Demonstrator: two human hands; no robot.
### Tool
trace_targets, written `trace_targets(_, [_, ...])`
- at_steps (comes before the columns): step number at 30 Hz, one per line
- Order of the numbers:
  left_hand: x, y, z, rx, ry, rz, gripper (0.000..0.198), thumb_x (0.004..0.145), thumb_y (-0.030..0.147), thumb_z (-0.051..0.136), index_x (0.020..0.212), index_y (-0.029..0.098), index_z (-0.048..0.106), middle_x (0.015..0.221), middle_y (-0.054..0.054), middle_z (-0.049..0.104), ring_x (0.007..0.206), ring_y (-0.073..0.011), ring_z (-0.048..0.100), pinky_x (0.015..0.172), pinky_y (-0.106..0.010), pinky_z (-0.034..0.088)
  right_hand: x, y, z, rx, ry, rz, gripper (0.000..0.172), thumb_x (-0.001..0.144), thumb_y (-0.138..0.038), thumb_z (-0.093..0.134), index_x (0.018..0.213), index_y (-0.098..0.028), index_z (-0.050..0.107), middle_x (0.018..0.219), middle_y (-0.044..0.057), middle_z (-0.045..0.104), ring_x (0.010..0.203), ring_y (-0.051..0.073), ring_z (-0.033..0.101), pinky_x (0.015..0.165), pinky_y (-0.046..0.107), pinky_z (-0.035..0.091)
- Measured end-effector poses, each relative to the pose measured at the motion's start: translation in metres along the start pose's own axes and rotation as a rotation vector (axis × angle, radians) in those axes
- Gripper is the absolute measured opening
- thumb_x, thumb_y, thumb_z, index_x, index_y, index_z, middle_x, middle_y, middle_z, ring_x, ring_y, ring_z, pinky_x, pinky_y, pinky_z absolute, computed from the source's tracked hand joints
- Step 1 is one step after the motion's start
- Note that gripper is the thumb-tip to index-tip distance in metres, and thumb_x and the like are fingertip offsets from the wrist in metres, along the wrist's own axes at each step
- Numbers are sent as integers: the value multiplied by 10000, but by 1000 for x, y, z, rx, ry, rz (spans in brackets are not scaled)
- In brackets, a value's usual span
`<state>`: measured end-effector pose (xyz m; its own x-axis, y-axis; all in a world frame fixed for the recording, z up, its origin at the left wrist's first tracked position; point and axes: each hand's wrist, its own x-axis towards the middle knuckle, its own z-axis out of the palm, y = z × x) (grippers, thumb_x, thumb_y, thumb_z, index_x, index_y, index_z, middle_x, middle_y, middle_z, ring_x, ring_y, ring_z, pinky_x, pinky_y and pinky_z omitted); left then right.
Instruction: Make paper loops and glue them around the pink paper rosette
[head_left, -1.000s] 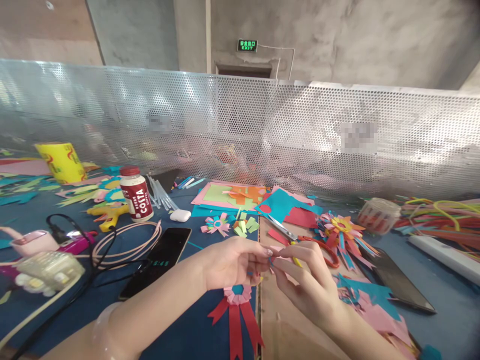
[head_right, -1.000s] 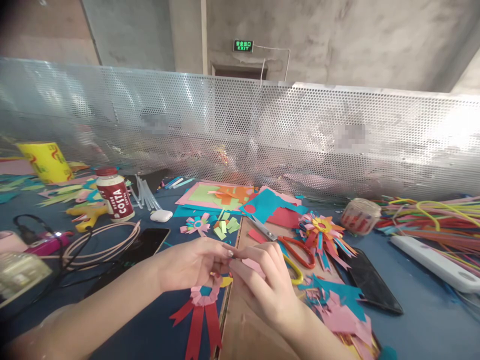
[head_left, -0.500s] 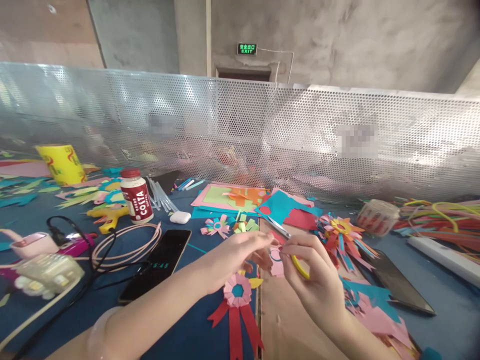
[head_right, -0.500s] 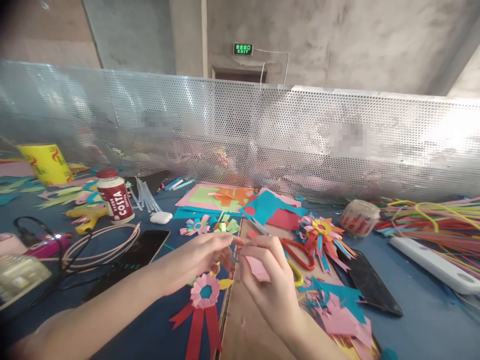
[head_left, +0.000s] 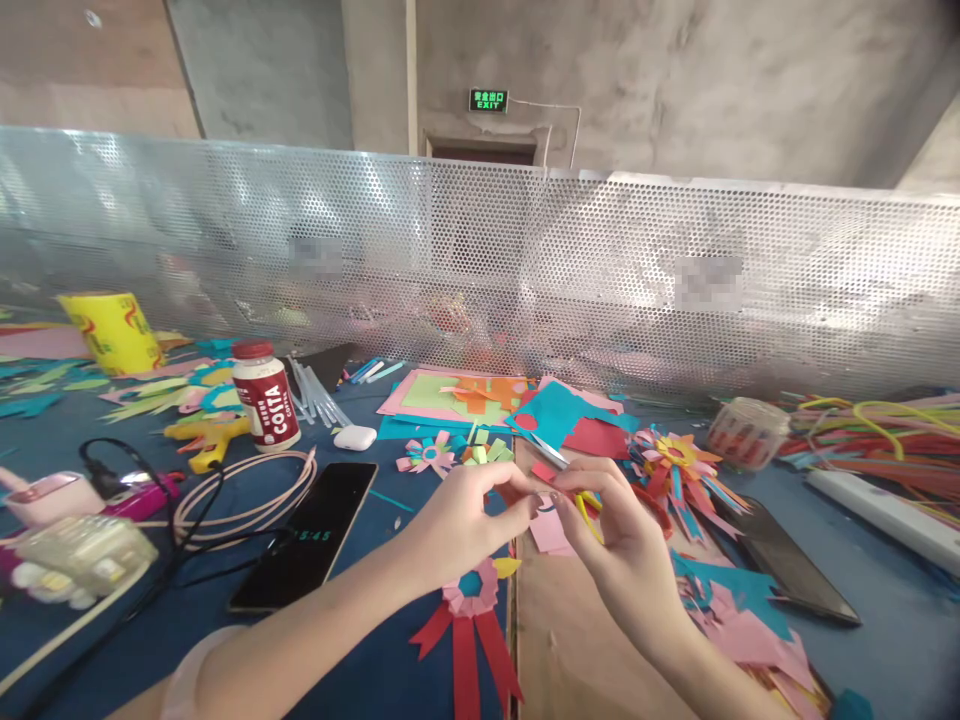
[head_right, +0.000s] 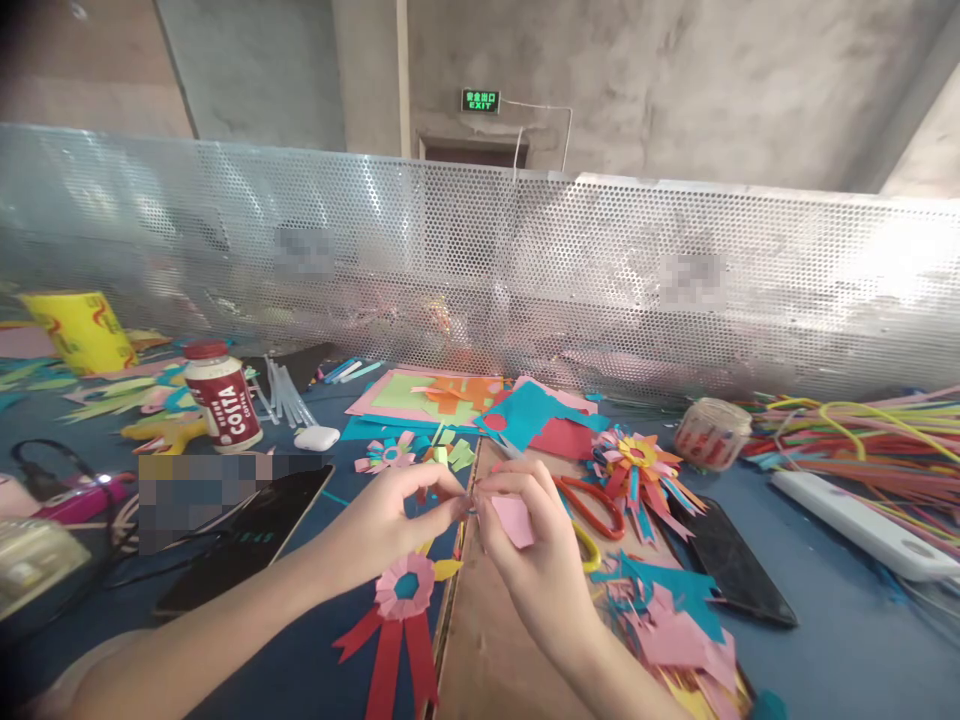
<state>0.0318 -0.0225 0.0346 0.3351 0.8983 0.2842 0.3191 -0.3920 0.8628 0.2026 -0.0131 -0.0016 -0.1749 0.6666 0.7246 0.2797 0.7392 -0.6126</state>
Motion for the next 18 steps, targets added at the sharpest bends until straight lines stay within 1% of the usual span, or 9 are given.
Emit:
trace_targets(2, [1, -1, -1, 19, 16, -28, 174, 802, 291, 517, 751, 194, 652, 744, -15, 629, 697, -157, 518, 633, -267, 355, 0, 0, 0, 13, -14, 21, 73, 842, -220, 521, 901, -226, 563, 910, 51, 538, 890, 187, 533, 764, 349, 465])
trace_targets(5, [2, -3, -2, 20, -5, -66, 200, 808, 313, 506, 735, 181, 636, 743, -16, 622, 659, -142, 504, 600, -257, 346, 0, 1, 0, 33, -70, 61, 100, 836, -246, 533, 931, -229, 557, 951, 51, 531, 932, 190, 524, 795, 350, 459])
trace_targets(8, [3, -4, -4, -19, -27, -81, 195, 815, 300, 493, 753, 173, 628, 751, -21, 622, 676, -142, 519, 610, -252, 357, 1, 2, -2, 65, -137, 103, 148, 835, -264, 532, 980, -237, 543, 1005, 53, 525, 984, 199, 507, 845, 370, 438])
trace_targets(10, [3, -5, -5, -28, -23, -87, 190, 810, 304, 502, 753, 172, 626, 744, -21, 617, 683, -145, 521, 617, -254, 358, 2, 1, -3, 98, -144, 120, 153, 837, -266, 524, 986, -237, 540, 1014, 54, 528, 997, 201, 504, 861, 374, 426])
trace_targets(14, [3, -8, -4, -49, -32, -108, 197, 808, 327, 510, 755, 174, 622, 758, -19, 615, 677, -141, 514, 616, -256, 352, 5, 0, -5, 172, -146, 153, 115, 840, -270, 515, 940, -229, 556, 964, 44, 548, 948, 185, 525, 821, 327, 433])
trace_targets(18, [4, -12, -4, -79, -36, -112, 202, 815, 331, 505, 769, 168, 616, 797, -35, 624, 748, -162, 547, 679, -276, 378, 6, 0, -6, 258, -156, 178, 104, 836, -281, 520, 913, -234, 571, 946, 31, 547, 937, 172, 518, 801, 289, 426])
